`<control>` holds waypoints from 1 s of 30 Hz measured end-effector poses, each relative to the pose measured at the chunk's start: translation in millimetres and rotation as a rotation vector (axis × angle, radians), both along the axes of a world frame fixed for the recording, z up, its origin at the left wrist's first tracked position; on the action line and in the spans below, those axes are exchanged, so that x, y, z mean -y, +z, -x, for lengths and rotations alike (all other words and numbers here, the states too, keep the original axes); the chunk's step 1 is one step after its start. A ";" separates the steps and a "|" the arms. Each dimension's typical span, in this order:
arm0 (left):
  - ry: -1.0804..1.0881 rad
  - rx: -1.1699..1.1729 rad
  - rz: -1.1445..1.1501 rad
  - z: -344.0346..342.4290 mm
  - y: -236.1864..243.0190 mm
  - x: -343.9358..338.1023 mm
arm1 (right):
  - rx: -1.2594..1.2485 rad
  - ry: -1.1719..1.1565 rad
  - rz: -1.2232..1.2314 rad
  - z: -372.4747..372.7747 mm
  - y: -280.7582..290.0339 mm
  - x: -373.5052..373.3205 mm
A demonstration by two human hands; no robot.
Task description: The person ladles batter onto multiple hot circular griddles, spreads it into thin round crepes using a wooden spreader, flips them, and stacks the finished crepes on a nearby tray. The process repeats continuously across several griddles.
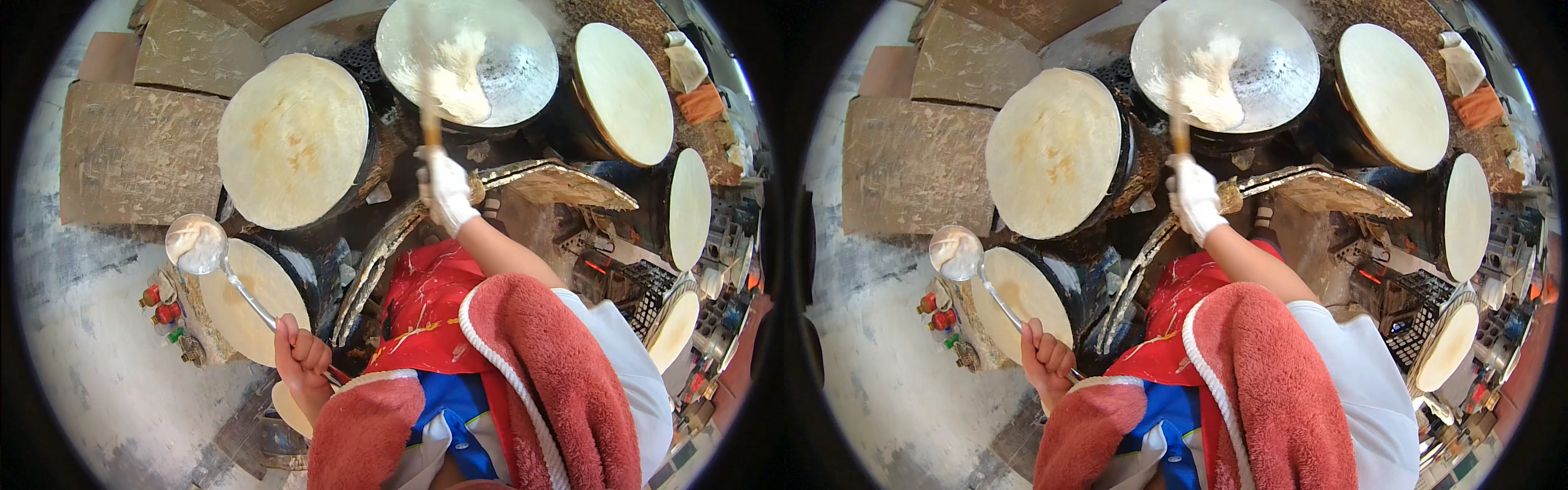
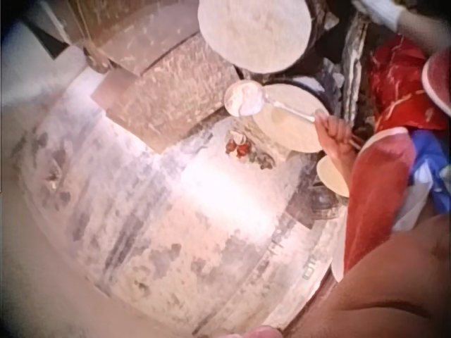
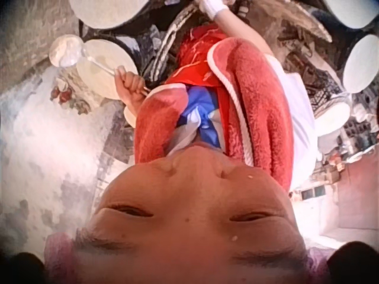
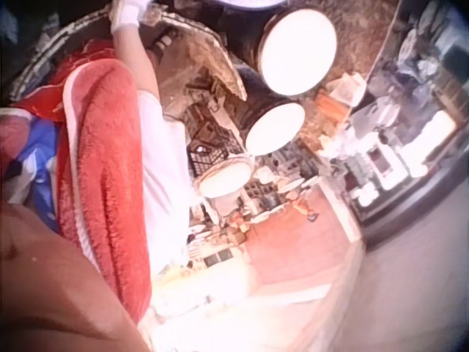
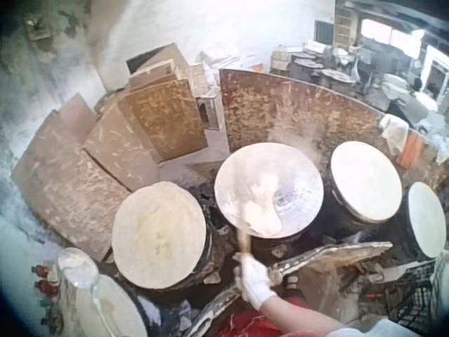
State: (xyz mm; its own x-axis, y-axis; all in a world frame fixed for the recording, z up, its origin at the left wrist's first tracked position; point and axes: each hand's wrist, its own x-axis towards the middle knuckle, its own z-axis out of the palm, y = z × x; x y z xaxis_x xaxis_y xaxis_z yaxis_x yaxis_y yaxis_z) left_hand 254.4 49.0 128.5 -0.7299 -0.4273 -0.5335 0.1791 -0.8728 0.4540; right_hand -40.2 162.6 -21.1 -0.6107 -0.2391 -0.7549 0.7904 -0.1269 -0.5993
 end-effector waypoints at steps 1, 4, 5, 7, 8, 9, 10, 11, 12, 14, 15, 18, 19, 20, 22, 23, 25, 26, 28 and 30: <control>-0.025 0.022 0.037 -0.5 -0.2 1.6 | -0.035 0.061 -0.029 1.4 -0.4 7.4; -0.065 0.026 0.066 1.8 0.4 7.8 | -0.105 -0.015 -0.068 7.5 -1.6 7.1; -0.074 0.033 0.075 3.4 0.7 10.2 | -0.089 -0.065 -0.048 12.5 -0.9 -2.5; -0.094 0.037 0.090 7.3 1.0 13.8 | -0.118 -0.173 0.023 21.6 3.0 -28.9; -0.105 0.032 0.097 9.7 1.0 15.0 | -0.091 -0.175 0.012 27.2 6.0 -40.4; -0.084 0.022 0.068 12.1 1.0 15.4 | -0.062 -0.209 -0.018 32.8 10.1 -50.1; -0.122 0.012 0.096 14.5 1.1 15.2 | -0.012 -0.205 0.021 39.1 15.2 -58.0; -0.125 0.004 0.088 16.7 1.4 14.0 | -0.009 -0.237 0.005 42.4 20.1 -61.6; -0.113 -0.028 0.047 18.9 2.2 12.2 | -0.024 -0.274 -0.033 43.8 24.2 -61.1; -0.138 -0.025 0.072 24.0 4.1 7.3 | -0.063 -0.371 0.039 38.3 28.1 -54.3; -0.137 -0.068 0.037 27.0 5.3 4.5 | -0.045 -0.364 0.087 31.5 27.1 -49.7; -0.123 -0.001 0.029 38.6 8.2 -3.1 | -0.032 0.246 -0.007 2.7 14.4 -50.6; -0.161 -0.013 0.053 43.1 8.8 -5.2 | -0.032 0.192 0.003 -0.9 8.1 -57.8; -0.181 -0.028 0.047 48.0 9.1 -7.2 | 0.018 0.146 -0.012 -2.0 2.5 -69.6; -0.205 -0.032 0.033 57.7 8.4 -11.8 | -0.068 0.032 -0.077 10.4 -4.6 -101.0; -0.211 -0.021 0.029 62.1 7.7 -14.6 | -0.024 0.013 -0.019 21.6 -4.2 -118.8; -0.230 -0.040 0.015 71.4 5.9 -20.4 | -0.013 0.023 -0.060 43.7 3.6 -145.3; -0.245 -0.063 0.005 75.3 5.3 -24.1 | -0.014 0.040 -0.018 55.8 8.7 -154.2; -0.261 -0.081 0.003 81.8 6.6 -32.4 | -0.008 0.007 -0.087 78.2 17.5 -159.8; -0.258 -0.101 -0.018 87.8 8.8 -41.5 | -0.022 -0.023 -0.029 81.3 20.9 -155.5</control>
